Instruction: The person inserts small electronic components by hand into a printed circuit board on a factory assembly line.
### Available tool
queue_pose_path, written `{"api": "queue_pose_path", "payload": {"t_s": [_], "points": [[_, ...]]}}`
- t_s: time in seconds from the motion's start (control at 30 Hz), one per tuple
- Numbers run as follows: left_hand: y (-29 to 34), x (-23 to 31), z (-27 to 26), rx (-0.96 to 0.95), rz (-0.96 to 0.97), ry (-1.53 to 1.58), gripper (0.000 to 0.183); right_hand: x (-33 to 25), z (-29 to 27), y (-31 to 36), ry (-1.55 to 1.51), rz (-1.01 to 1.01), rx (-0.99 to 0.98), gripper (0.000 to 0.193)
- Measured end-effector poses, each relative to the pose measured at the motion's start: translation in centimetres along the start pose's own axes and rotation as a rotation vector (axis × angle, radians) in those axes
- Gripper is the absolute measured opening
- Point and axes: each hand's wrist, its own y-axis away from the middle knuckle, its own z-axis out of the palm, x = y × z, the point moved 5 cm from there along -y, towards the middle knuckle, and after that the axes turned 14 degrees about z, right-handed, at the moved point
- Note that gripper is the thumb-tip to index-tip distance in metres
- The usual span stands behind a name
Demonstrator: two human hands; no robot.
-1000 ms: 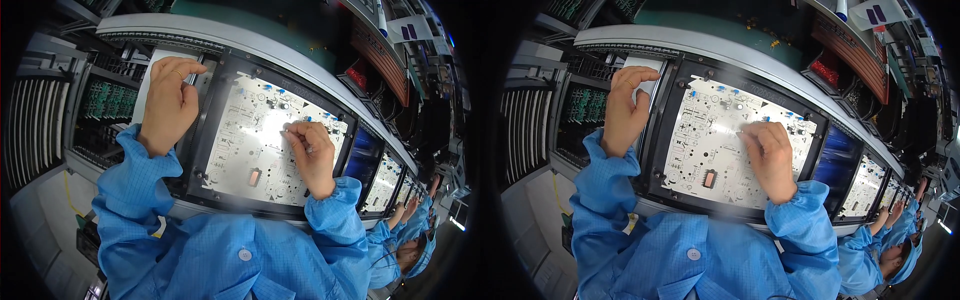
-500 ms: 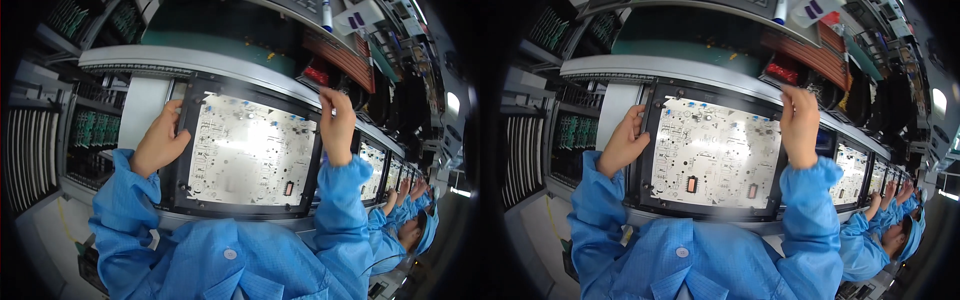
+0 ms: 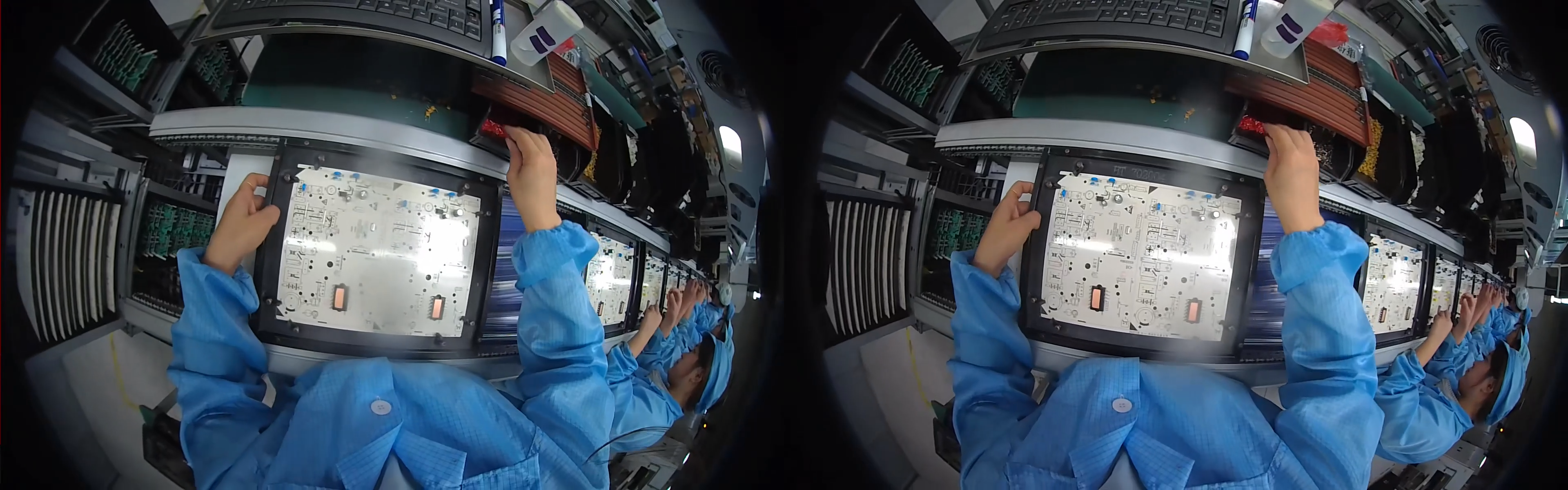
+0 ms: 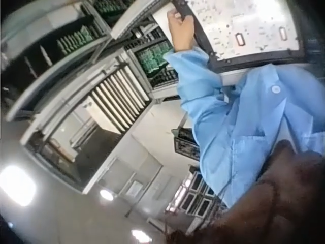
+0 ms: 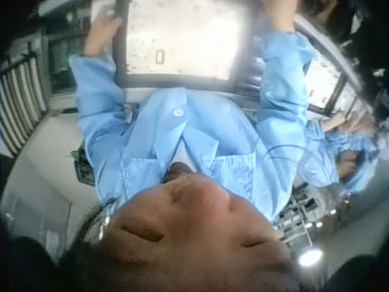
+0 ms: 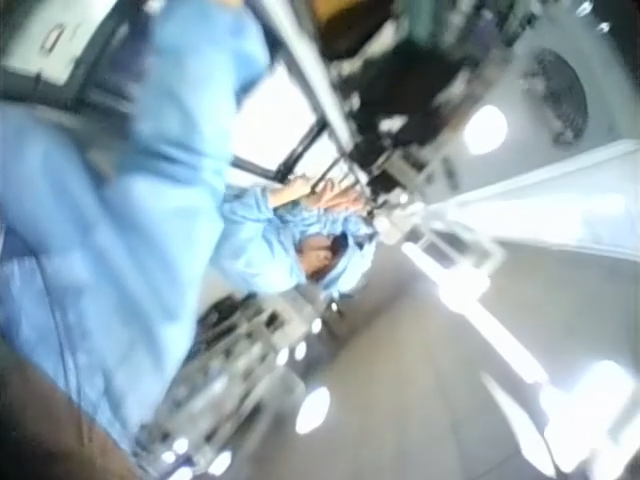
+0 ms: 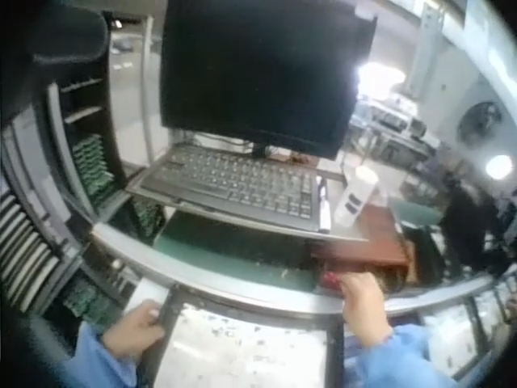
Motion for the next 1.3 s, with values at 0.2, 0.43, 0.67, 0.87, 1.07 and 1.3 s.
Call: {"api": "queue_pose_path", "payload": {"t_s": [0.2,0.43,0.67,0.87,1.07,1.3], "points": [[-0.7,1.1,0.3,0.018,-0.039,-0.027,0.042,2.8,3.5,-3.1,0.153,0.156,-0.243,0.02],[-0.6,1.0,0.2,0.016,-0.023,-0.001,0.043,3.5,4.8,-4.2,0.154,0.216,-0.354,0.021],[-0.6,1.4,0.4,0.011,0.043,-0.053,0.036,3.0,3.6,-3.2,0.33,0.19,-0.167,0.018],[-0.6,2.0,-1.8,0.145,0.104,-0.185,0.029,2.9,3.3,-2.9,0.146,0.201,-0.127,0.017],[2.4,5.3,-4.2,0.444,0.265,-0.134,0.026,2.8,3.5,-2.7,0.074,0.159,-0.073,0.016],[9.3,9.2,2.3,0.403,0.36,0.33,0.033,1.2,0.0,-0.8,-0.13,0.111,0.061,0.011]]}}
